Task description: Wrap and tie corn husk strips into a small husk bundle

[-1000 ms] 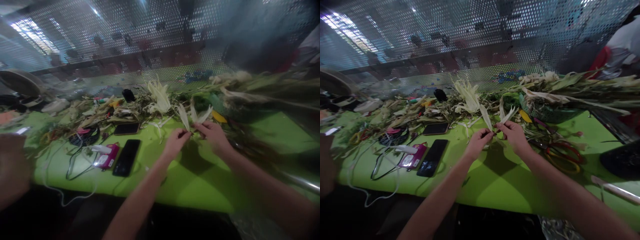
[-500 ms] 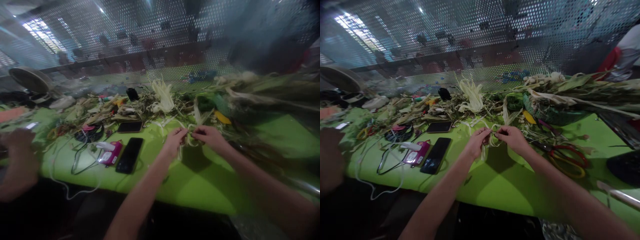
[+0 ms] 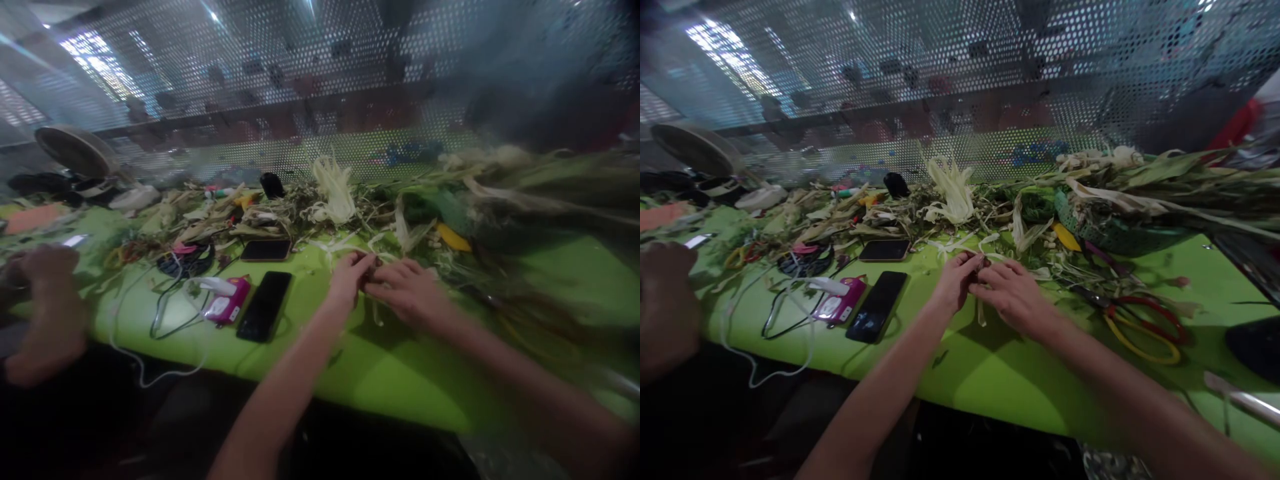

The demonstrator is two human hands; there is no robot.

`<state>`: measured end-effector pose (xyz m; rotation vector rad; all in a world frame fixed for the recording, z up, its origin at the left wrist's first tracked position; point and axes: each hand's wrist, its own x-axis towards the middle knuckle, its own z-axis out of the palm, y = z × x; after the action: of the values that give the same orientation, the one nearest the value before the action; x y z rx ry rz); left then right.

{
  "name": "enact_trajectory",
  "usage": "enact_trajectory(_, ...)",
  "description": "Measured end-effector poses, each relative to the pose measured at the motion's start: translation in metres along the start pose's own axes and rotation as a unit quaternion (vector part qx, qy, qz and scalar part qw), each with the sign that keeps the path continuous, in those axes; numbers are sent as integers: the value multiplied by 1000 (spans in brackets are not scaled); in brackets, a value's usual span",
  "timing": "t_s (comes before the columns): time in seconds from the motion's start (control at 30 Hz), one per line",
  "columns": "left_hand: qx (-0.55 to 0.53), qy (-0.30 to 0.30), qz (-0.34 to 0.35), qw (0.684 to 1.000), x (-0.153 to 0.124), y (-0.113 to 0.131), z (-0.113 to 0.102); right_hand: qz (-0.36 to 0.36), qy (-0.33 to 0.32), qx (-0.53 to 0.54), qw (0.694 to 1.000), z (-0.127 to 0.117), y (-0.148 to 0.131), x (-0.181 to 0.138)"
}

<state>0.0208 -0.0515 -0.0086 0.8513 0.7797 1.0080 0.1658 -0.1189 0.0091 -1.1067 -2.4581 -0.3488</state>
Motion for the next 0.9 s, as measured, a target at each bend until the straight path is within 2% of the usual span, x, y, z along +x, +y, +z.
enact_trajectory(0.1,-7,23,-12,1000,-1,1,3,-27,-40,-8,999,3,-5,0)
enact_trajectory(0.2,-7,40,-14,999,0,2,3,-38,-34,2,999,3,-7,1)
enact_trajectory(0.3,41,31,-1,999,0,1,0,-39,-15,7,999,3,-9,2)
enact_trajectory(0.4,127,17,44,991,2,1,-5,-27,47,44,998,0,-7,1)
enact_trajectory(0.5,168,-18,89,982,3,-1,-7,52,128,130,982,-5,-2,0)
enact_trajectory(0.63,202,-74,85,973,4,-3,-7,226,175,266,920,-12,9,2)
enact_trajectory(0.77,177,-78,59,979,2,-2,-3,374,176,405,815,-8,18,5)
enact_trajectory(0.83,152,-93,44,983,0,0,-1,420,166,463,763,-3,20,7)
enact_trajectory(0.9,141,-102,29,984,-2,2,1,433,168,497,733,1,21,7)
